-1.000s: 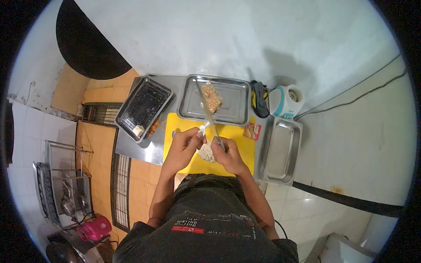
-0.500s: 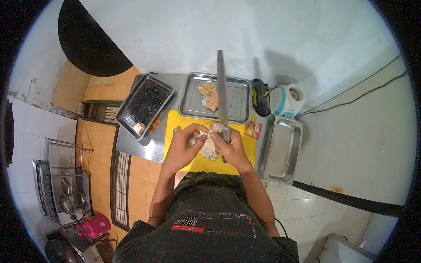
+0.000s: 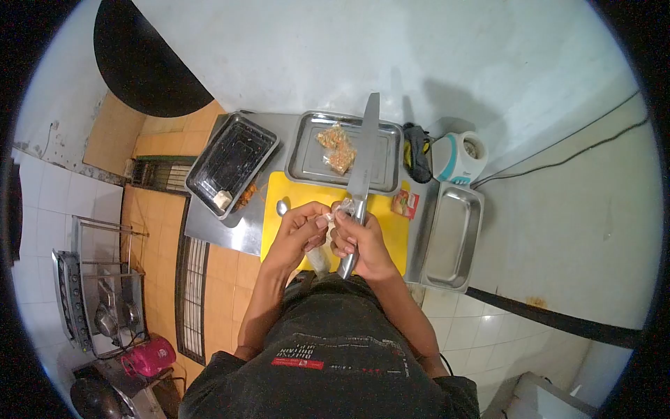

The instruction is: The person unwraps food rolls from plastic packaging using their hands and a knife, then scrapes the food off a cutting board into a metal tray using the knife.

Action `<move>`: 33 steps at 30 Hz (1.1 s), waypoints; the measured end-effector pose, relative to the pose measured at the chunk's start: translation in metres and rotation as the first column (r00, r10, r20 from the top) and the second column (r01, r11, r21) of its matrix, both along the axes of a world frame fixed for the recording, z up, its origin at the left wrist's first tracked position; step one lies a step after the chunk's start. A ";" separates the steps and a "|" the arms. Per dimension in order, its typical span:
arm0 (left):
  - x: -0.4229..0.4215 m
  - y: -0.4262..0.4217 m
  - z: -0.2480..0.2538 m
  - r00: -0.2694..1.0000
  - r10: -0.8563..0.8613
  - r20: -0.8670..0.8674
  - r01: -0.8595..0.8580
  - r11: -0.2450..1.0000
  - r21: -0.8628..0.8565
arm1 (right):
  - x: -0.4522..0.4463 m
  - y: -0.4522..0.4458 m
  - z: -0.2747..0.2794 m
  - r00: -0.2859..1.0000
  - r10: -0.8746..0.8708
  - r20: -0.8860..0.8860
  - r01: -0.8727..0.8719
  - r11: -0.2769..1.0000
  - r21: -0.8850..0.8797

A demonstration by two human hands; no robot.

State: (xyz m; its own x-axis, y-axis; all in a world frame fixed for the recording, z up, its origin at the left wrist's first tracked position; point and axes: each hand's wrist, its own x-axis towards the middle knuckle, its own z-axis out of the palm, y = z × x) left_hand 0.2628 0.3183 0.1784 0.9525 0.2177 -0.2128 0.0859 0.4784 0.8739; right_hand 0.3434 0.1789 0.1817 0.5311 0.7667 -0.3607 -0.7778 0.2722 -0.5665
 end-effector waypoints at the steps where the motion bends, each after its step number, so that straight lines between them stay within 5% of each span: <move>1: -0.001 0.001 -0.001 0.999 -0.020 0.038 0.021 0.998 -0.052 | -0.001 -0.001 0.001 1.000 0.000 -0.001 0.000 1.000 0.000; 5: -0.006 0.009 -0.008 0.982 -0.107 0.156 0.146 0.954 -0.262 | -0.004 -0.002 0.008 0.998 0.060 -0.003 -0.059 0.997 0.047; 16: -0.014 0.027 -0.015 0.939 -0.234 0.254 0.306 0.904 -0.300 | -0.012 -0.003 0.011 0.986 0.166 -0.011 -0.164 0.981 0.103; 19: -0.014 0.028 0.000 0.968 -0.229 0.097 0.244 0.953 -0.181 | -0.011 0.002 0.004 0.992 -0.011 0.122 0.018 0.999 -0.051; 21: -0.011 0.028 0.005 0.988 -0.146 -0.049 0.151 0.980 0.128 | -0.011 0.001 -0.002 0.980 -0.022 0.197 0.040 0.995 -0.091; 22: -0.012 0.027 0.002 0.989 -0.140 -0.047 0.145 0.981 0.129 | -0.012 0.001 -0.004 0.968 -0.035 0.247 0.065 0.991 -0.113; 27: -0.016 0.022 -0.017 0.982 -0.174 0.073 0.186 0.957 -0.223 | -0.013 0.003 -0.001 0.974 -0.025 0.227 0.048 0.994 -0.096; 33: -0.022 0.027 -0.017 0.967 -0.222 0.123 0.247 0.934 -0.257 | -0.018 0.003 0.001 0.987 0.024 0.158 -0.012 0.997 -0.072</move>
State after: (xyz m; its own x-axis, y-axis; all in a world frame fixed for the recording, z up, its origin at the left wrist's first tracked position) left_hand 0.2406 0.3456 0.1616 0.9875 -0.0670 -0.1427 0.1504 0.6714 0.7257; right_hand 0.3252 0.1818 0.1823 0.5721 0.7522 -0.3268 -0.6811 0.2137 -0.7003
